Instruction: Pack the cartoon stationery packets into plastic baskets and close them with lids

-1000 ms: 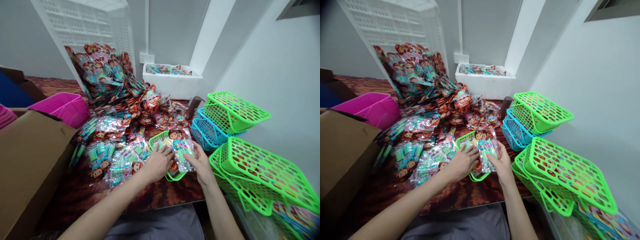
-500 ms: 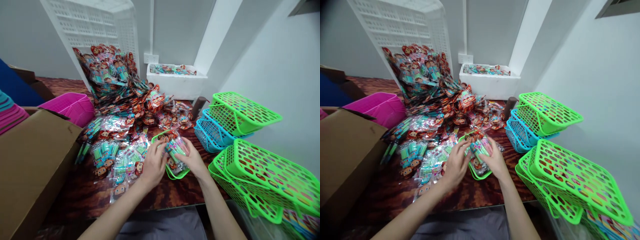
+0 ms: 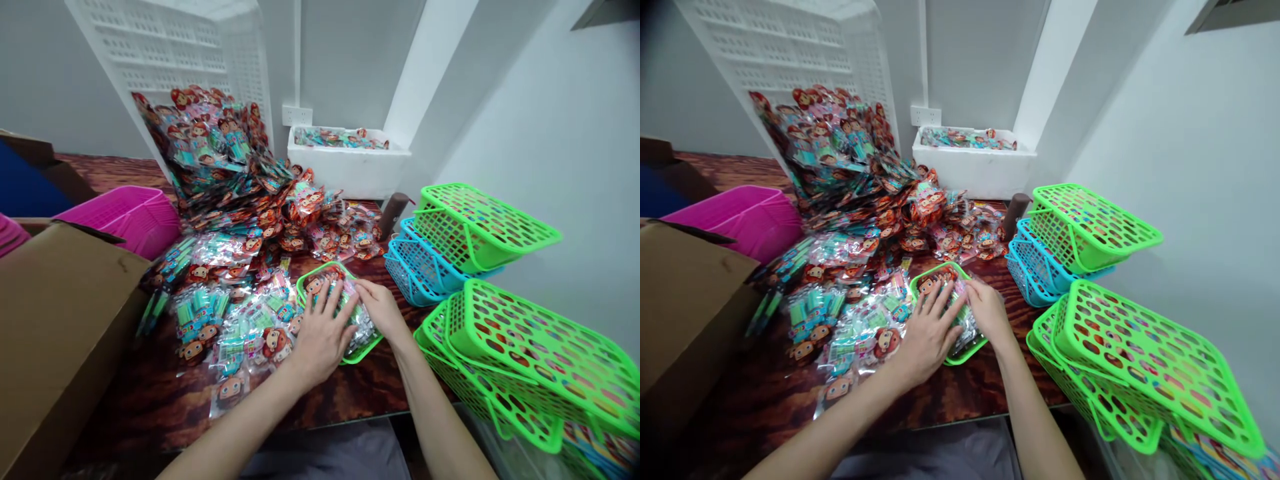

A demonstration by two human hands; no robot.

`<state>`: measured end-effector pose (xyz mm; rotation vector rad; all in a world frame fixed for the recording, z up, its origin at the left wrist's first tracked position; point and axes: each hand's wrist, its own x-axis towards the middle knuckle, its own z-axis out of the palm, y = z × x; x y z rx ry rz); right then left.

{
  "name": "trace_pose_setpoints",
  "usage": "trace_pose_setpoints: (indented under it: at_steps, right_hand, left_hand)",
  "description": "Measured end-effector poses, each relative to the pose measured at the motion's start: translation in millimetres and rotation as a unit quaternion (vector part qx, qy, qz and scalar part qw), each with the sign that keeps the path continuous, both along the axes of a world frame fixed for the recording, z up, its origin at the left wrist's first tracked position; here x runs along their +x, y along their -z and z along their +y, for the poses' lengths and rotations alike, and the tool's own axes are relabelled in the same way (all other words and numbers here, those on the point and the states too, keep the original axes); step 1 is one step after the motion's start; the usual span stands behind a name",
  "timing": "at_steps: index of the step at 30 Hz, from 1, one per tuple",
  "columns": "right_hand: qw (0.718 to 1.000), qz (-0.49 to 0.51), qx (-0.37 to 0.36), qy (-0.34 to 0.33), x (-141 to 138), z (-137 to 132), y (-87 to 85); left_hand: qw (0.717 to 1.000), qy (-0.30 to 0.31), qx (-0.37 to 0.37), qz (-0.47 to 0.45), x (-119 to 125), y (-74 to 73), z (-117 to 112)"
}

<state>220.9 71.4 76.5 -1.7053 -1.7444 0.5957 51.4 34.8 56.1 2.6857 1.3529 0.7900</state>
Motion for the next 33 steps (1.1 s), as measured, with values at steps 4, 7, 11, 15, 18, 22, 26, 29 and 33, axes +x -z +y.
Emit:
trace_pose_setpoints:
  at_steps: [4,7,11,15,18,22,26,29,33]
  right_hand:
    - [0.976,-0.208,0.015,0.063,-11.6,-1.8,-4.7]
    - [0.951,-0.293,0.055,0.088,-18.2,-7.5,-5.0]
    - [0.949,-0.300,0.086,0.035,-11.1,-16.0,4.0]
    - [0.975,-0.216,0.050,-0.019,-1.2,-33.3,21.3]
    - [0.982,-0.182,0.043,-0.029,-4.9,-50.9,32.6]
    - [0.978,-0.187,0.086,0.012,-15.3,-71.4,40.8]
    - [0.967,-0.174,0.183,0.022,-13.6,-84.4,49.7]
    - [0.951,-0.210,0.224,0.030,-9.6,-86.3,59.2]
    - [0.950,-0.228,0.213,0.011,-11.5,-89.6,60.8]
  left_hand:
    - [0.998,-0.011,-0.013,0.067,6.1,-2.8,0.7]
    - [0.997,-0.002,-0.033,0.075,5.3,-3.1,2.3]
    - [0.996,0.021,-0.046,0.072,0.6,-6.6,4.0]
    - [0.995,0.035,-0.062,0.074,-5.4,-10.8,1.5]
    - [0.994,0.026,-0.071,0.073,-10.2,-10.3,-3.0]
    - [0.994,0.033,-0.071,0.078,-17.1,-9.9,-8.4]
    - [0.990,0.036,-0.075,0.112,-20.8,-15.8,-12.1]
    - [0.989,0.032,-0.067,0.127,-20.1,-19.0,-13.1]
    - [0.990,0.032,-0.072,0.120,-18.0,-18.0,-14.7]
